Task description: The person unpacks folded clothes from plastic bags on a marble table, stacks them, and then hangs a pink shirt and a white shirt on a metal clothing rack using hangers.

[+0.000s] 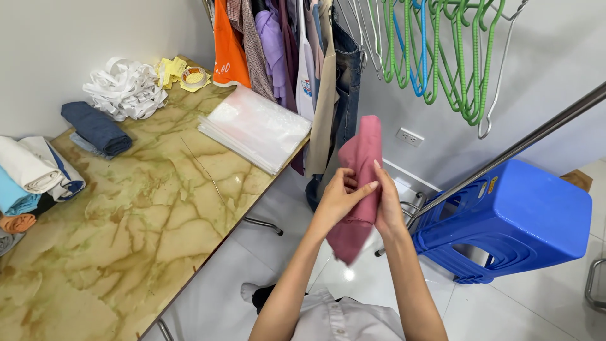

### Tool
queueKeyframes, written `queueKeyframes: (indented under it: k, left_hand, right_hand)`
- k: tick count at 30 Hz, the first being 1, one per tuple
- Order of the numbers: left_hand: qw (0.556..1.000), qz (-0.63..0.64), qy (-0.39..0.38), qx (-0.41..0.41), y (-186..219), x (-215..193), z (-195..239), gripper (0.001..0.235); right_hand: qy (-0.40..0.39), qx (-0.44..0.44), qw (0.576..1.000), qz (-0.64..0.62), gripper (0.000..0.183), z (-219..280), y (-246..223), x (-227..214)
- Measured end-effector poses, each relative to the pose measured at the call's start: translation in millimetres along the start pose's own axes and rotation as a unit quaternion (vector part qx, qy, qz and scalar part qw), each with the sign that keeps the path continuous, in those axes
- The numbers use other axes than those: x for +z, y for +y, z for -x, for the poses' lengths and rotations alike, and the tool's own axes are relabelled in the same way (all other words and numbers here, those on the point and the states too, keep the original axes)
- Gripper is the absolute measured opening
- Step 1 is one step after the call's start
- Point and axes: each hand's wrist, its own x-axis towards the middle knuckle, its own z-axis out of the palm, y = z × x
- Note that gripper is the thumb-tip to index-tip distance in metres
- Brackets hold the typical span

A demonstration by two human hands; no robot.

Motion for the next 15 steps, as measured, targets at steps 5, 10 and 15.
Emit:
queueKeyframes:
  k: [5,10,15]
  left_hand:
    - [0.995,0.052,-0.074,-0.036,37.2,-1.5,12.5,0.08]
    - [0.97,0.219,-0.069,-0.083,64.7,-3.5,38.4,0.076]
    - [0.965,0.245,-0.096,-0.022,42.6,-3.0,27.8,0.074]
  right_hand:
    - [-0.017,-0.004,0.999,0.039,0.037,17.7,-7.3,7.0]
    - [-0.058,-0.005,0.996,0.067,0.057,52.2,-38.0,36.2]
    - [-0.066,-0.023,0.998,0.002,0.058,13.8,-3.6,-2.4]
